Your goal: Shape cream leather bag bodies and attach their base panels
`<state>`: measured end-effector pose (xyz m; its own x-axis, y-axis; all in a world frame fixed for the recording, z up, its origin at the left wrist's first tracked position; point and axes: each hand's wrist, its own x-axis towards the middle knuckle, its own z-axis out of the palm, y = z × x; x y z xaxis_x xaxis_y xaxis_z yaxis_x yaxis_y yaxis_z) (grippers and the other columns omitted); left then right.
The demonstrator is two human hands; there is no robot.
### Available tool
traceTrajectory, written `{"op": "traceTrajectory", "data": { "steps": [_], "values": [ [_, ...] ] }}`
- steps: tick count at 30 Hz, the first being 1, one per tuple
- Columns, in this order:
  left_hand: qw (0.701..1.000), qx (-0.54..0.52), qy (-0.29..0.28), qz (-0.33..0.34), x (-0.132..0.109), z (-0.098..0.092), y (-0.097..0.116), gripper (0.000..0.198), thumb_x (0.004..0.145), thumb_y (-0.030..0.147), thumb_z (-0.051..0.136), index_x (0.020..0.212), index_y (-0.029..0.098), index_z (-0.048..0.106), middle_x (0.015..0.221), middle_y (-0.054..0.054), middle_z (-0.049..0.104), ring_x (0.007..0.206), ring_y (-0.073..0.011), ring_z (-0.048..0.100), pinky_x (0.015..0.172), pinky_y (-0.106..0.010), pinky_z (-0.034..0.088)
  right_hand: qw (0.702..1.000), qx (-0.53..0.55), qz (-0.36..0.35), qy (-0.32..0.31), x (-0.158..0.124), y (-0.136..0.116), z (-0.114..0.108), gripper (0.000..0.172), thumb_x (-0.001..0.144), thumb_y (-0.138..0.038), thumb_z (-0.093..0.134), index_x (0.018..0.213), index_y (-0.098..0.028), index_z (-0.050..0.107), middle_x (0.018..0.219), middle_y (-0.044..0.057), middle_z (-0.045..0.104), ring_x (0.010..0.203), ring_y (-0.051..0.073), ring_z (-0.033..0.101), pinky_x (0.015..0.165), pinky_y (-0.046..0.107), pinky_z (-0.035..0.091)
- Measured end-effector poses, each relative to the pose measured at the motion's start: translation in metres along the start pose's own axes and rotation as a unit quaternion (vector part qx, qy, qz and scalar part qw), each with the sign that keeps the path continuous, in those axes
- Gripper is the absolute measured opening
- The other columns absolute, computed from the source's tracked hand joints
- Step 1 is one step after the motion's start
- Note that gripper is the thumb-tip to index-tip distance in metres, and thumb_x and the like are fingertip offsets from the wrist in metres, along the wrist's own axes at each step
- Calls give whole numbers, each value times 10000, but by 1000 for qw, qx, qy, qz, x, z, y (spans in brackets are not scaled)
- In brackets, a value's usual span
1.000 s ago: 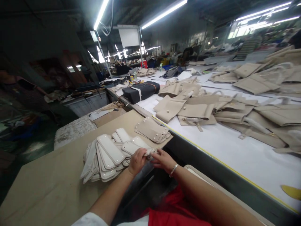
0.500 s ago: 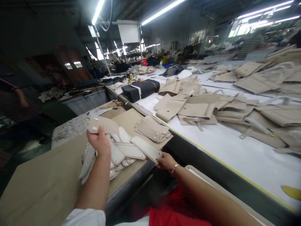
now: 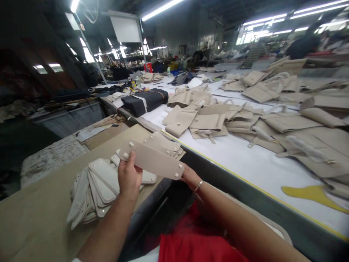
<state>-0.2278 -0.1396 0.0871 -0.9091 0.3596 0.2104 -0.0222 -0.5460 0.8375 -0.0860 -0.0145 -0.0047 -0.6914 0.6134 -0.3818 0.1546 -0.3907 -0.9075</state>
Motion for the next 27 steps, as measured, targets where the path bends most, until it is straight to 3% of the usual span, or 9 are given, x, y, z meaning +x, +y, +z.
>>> {"op": "traceTrajectory", "data": {
  "steps": [3,5,7,11,15,18,21,23,27],
  "values": [
    [992,-38,-19,-118,-13,10,-25,317,705,226,669,1013,190,605,954,-48,676,869,-161,634,765,-301,525,992,111,41,-48,-39,-9,-27,465,855,-566,294,1119,-234,485,1088,64,603,895,194,623,717,358,522],
    [987,-47,-29,-152,-25,20,-41,332,684,172,673,1008,204,607,984,-37,670,874,-154,631,770,-293,524,973,207,56,-81,-70,-13,-50,594,854,-634,164,1121,-213,487,1079,93,603,854,206,641,653,352,537],
    [981,-41,-54,-181,-43,33,-54,373,661,138,682,1015,226,602,1009,-22,661,876,-154,630,778,-300,524,958,273,47,-67,-104,-13,-73,601,858,-632,179,1099,-184,498,1061,109,603,827,199,652,600,300,541],
    [950,17,-154,-272,-90,50,-72,402,667,196,698,1047,244,576,1005,-10,653,867,-163,628,768,-302,526,972,208,8,111,-171,1,-111,258,835,-371,515,1004,-178,498,859,32,617,695,149,666,549,199,529],
    [856,167,-316,-373,-127,45,-78,360,743,404,619,1040,202,587,932,-30,665,806,-174,627,705,-274,526,956,94,17,277,-230,34,-135,228,811,-374,529,929,-209,426,744,-23,584,590,141,650,489,219,528],
    [760,311,-458,-340,-137,39,-80,400,741,488,579,979,171,634,889,-40,672,801,-195,613,689,-265,509,939,40,52,339,-261,57,-147,279,797,-459,505,855,-211,393,728,-34,572,553,135,637,453,220,507],
    [689,414,-531,-269,-136,41,-85,395,731,518,565,893,174,673,846,-29,682,806,-206,607,706,-255,487,940,-7,80,332,-277,69,-159,325,789,-518,481,804,-200,417,663,-36,568,503,118,600,420,199,456],
    [678,440,-531,-255,-134,47,-90,408,722,533,560,897,185,681,856,-22,691,810,-210,613,704,-250,485,943,-42,66,322,-280,72,-169,339,792,-522,481,764,-184,459,578,-43,542,454,90,540,420,184,417],
    [684,466,-506,-243,-127,62,-98,433,672,552,592,870,179,686,821,-21,697,774,-215,625,655,-239,492,938,-96,53,327,-270,70,-190,326,771,-467,540,667,-160,499,501,-50,489,411,57,425,392,168,314]
  ]
}}
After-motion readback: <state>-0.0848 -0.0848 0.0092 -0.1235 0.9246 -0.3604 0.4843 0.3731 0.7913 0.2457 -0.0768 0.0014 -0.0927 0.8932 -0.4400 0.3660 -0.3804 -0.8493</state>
